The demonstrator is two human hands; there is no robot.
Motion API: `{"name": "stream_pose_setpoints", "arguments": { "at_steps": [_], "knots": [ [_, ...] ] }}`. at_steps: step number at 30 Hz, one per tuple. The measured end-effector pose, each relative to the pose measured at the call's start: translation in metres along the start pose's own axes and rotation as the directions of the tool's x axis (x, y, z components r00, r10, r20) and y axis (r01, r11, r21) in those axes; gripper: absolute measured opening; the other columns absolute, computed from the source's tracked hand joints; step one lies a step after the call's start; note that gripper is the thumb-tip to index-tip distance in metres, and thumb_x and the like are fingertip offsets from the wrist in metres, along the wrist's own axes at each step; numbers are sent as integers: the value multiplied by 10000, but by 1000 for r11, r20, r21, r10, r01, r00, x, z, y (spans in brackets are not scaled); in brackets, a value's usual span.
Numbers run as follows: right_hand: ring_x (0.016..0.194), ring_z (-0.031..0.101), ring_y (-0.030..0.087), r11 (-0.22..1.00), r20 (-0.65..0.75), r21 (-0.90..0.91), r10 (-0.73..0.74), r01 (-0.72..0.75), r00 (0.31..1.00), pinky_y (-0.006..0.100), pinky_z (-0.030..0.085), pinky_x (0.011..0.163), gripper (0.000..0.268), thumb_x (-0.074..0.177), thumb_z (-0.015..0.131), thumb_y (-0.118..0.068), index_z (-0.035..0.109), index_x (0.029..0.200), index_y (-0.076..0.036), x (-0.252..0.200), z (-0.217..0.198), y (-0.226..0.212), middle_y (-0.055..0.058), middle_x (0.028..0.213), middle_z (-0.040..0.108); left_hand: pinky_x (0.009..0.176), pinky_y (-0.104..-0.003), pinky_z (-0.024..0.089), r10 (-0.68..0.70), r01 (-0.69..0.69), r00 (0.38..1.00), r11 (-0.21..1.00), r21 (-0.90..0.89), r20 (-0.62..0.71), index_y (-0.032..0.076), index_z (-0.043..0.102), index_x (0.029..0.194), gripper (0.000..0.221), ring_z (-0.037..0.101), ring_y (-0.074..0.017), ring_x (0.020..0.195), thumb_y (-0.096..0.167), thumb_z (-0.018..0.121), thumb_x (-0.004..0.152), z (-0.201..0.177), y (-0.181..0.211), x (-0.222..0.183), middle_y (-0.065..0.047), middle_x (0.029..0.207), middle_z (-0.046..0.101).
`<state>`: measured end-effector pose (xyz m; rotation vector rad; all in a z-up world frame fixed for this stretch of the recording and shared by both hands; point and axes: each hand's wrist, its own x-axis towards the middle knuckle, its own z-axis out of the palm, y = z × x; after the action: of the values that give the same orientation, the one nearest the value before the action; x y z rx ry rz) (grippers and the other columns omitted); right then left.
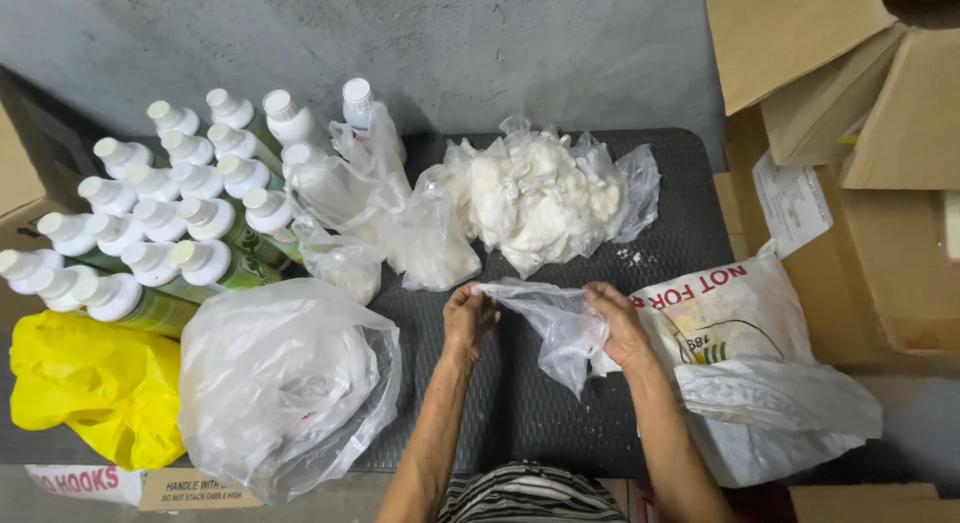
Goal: Packaging white material into plastic bags and then placing them into a cardboard box.
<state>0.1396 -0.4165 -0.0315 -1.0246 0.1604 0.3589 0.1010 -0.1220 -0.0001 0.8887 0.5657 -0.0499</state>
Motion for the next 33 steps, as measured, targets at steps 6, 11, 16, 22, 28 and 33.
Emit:
{"name": "stream_pose_setpoints", "arguments": {
  "at_steps": [6,11,16,22,28,33],
  "knots": [
    [899,657,164,277,83,-945,-304,171,949,336,580,749,236,830,726,-86,689,1062,-65,-45,60,-45,56,1017,641,608,-366,592,26,-13,998,970,-242,50,134,607,1138,165,642,-146,684,135,497,1014,3,29,11,-34,863,677],
    [952,675,237,696,-118,-714,-17,-73,993,431,574,822,200,884,752,-149,689,1057,-70,-15,27,-20,99,1020,708,613,-377,582,9,0,999,976,-219,41,81,605,1150,204,670,-174,705,97,486,985,-14,24,24,-47,874,684],
    [1021,676,311,963,243,75,234,-259,941,565,541,879,256,880,761,-196,641,1041,-38,-6,28,-27,168,1178,730,591,-342,545,28,-8,996,977,-214,88,76,657,1164,283,625,-155,704,67,511,922,-34,24,0,-2,840,642],
    [1076,696,324,849,5,429,339,-308,941,597,473,1020,254,869,677,-238,660,1057,-69,30,41,-24,161,1114,730,572,-253,425,-141,-7,923,924,382,358,90,697,1133,218,570,-86,707,217,633,967,-26,37,-33,40,853,651],
    [987,704,297,893,120,289,324,-346,938,490,560,937,278,834,679,-167,689,1085,-47,46,31,-15,135,1044,752,499,-267,402,102,-172,980,868,466,172,11,731,1056,240,515,-95,570,155,562,964,-58,-6,38,15,707,618],
    [883,704,227,972,125,39,224,-230,967,402,588,812,376,735,743,-12,652,1077,-141,-18,99,-69,107,952,726,422,-281,407,-259,300,952,895,-331,161,67,598,863,160,491,-144,486,162,535,976,-69,8,66,-15,662,564]
  ]
}}
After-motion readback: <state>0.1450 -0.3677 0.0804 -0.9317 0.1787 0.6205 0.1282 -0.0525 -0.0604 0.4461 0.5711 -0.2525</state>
